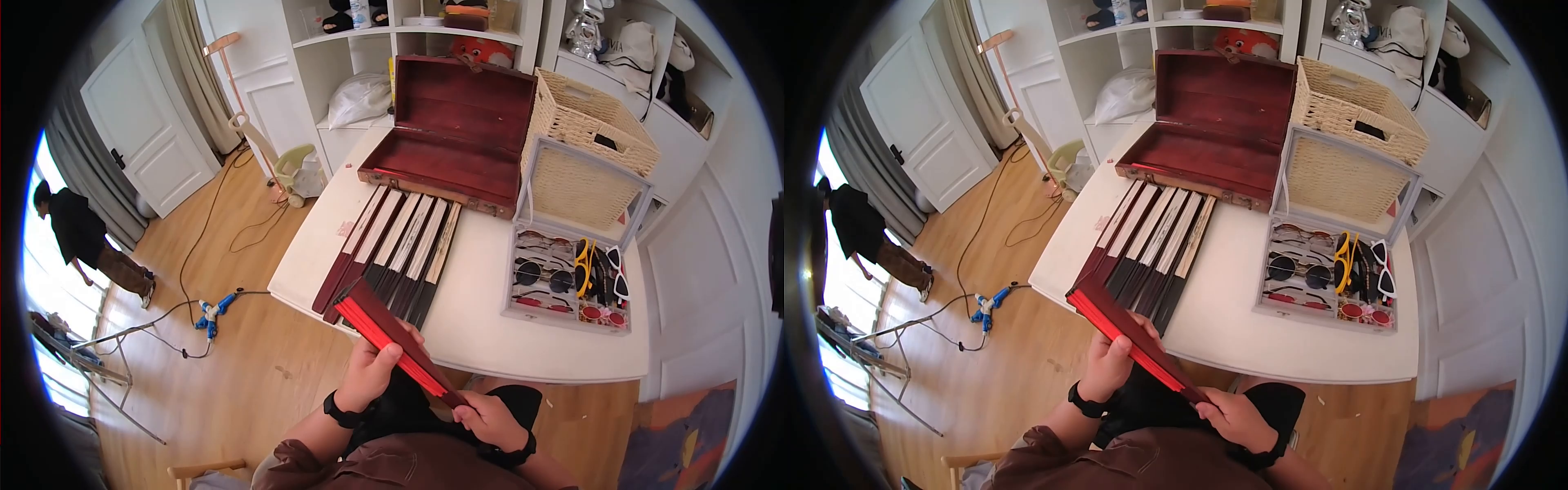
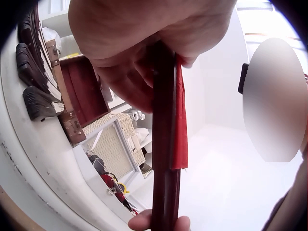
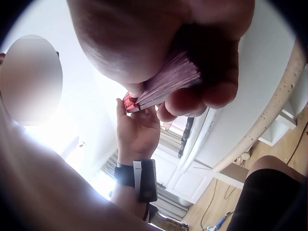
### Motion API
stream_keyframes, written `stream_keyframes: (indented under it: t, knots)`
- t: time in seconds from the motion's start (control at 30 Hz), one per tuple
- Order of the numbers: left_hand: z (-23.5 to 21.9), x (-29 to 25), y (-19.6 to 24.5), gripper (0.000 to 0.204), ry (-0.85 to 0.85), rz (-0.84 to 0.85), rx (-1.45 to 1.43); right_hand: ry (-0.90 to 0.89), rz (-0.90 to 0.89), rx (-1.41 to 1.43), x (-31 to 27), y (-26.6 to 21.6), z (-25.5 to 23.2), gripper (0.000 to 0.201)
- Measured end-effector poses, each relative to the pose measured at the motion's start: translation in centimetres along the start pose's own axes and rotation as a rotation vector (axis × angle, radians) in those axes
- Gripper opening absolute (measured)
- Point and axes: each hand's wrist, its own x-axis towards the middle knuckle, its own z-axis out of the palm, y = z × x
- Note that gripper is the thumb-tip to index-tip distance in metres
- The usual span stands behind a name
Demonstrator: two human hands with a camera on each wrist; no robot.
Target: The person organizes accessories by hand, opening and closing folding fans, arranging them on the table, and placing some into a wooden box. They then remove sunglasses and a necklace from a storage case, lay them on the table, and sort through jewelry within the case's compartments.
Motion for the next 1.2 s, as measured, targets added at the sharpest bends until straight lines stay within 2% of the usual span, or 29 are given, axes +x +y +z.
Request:
stream_keyframes:
  t: [0.03,0.13,0.27,0.37,0.43,0.57,0.63,0.67,0.73,0.87,0.93,0.97,1.03,1.07,1.13,1.2]
  knots:
    - [0.1,0.2,0.2,0.048,0.014,-0.018,-0.07,0.018,0.005,-0.012,0.0,0.1,0.0,0.03]
    - [-0.3,0.5,0.8,0.051,0.032,0.018,-0.04,0.065,-0.041,-0.034,0.0,0.6,0.2,0.028]
    - [0.1,0.6,1.0,0.051,0.015,-0.001,-0.067,0.047,-0.062,-0.1,-0.3,1.1,-0.1,0.026]
    - [0.2,0.8,1.0,0.05,-0.028,-0.011,-0.074,-0.004,-0.02,-0.034,-0.6,1.5,-0.2,0.025]
    - [0.1,0.8,0.7,0.05,-0.047,0.012,-0.134,-0.017,-0.063,-0.053,-0.5,1.3,-0.3,0.023]
    - [-0.7,0.9,0.3,0.052,-0.074,0.068,-0.124,-0.027,-0.035,-0.064,-0.6,1.7,-0.6,0.021]
    - [-1.1,1.3,0.6,0.056,-0.033,0.144,-0.068,0.069,-0.145,-0.306,-0.6,2.5,-0.6,0.034]
    - [-1.3,1.6,0.9,0.056,-0.032,0.147,-0.068,0.068,-0.148,-0.308,-0.5,2.5,-0.7,0.034]
    - [-1.8,1.7,1.3,0.058,0.009,0.186,-0.066,0.224,-0.296,-0.391,-0.1,2.4,-0.8,0.034]
    - [-1.8,1.7,1.3,0.06,0.004,0.219,-0.048,0.14,-0.258,-0.304,-0.4,2.2,-0.8,0.034]
    - [-1.7,1.8,1.1,0.06,0.036,0.241,-0.02,0.028,-0.114,-0.113,-0.6,1.3,-0.7,0.026]
    - [-1.7,1.8,1.0,0.06,0.033,0.242,-0.021,0.032,-0.116,-0.115,-0.7,1.5,-0.7,0.026]
    - [-1.6,1.5,1.0,0.061,-0.077,0.133,-0.124,-0.057,0.0,-0.056,-0.9,2.2,-0.8,0.031]
    - [-0.8,1.3,1.2,0.061,-0.08,0.136,-0.125,-0.054,-0.002,-0.058,-0.9,2.0,-0.9,0.031]
    - [1.7,0.8,1.9,0.05,-0.235,-0.094,-0.092,-0.096,0.031,0.042,-0.7,1.3,-1.2,0.031]
    - [1.2,0.7,1.4,0.037,-0.539,-0.083,0.204,-0.091,-0.01,0.075,-0.4,0.8,-1.4,0.031]
